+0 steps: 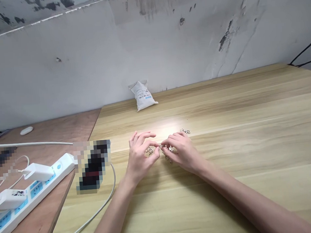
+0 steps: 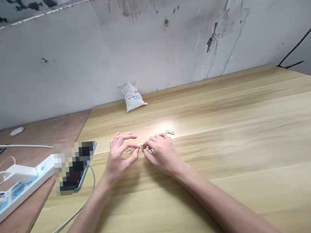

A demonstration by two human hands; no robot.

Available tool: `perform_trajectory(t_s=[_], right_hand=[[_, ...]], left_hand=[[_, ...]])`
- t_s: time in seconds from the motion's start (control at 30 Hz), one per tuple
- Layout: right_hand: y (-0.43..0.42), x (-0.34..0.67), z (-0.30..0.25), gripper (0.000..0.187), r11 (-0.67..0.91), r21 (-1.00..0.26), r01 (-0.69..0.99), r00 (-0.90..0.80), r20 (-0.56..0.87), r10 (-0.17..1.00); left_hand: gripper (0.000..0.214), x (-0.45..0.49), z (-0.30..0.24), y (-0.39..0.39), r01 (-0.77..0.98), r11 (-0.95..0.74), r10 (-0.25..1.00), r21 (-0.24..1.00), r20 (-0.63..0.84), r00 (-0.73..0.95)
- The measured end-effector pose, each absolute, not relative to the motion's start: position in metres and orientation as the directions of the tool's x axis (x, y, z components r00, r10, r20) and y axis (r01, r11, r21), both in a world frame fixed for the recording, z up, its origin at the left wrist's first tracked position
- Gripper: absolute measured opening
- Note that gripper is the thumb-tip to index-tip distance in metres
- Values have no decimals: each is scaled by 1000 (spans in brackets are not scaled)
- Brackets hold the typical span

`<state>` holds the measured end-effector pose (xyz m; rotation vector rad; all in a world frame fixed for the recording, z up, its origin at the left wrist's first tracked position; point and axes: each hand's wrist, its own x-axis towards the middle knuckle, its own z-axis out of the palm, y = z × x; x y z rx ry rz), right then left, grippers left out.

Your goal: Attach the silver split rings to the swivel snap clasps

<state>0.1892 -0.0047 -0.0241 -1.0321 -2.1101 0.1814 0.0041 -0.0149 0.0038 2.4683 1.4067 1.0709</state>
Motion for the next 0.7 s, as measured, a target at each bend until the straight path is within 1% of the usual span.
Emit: perform_trajectory(t_s=[0.13, 0.23, 0.33, 0.5, 0.7], right_hand=[[-8, 184, -17, 15, 621, -205, 756, -379, 636, 672], [-10, 180, -15, 19, 595, -127, 794, -385, 652, 653], [-11, 180, -16, 20, 580, -132, 804, -380, 636, 672], [-10, 184, -16, 20, 626, -148, 766, -433, 602, 671], [-11, 186, -16, 18, 666, -253, 701, -455, 561, 691]], left_hand=[[6, 5, 2, -15, 707, -554, 803, 440, 507, 313], [6, 6, 2, -16, 699, -549, 811, 459, 494, 312], [7, 8, 2, -16, 699, -548, 810, 460, 501, 305], [7, 7, 2, -16, 704, -543, 811, 458, 505, 297], [7, 5, 2, -14, 708, -541, 806, 453, 519, 284]])
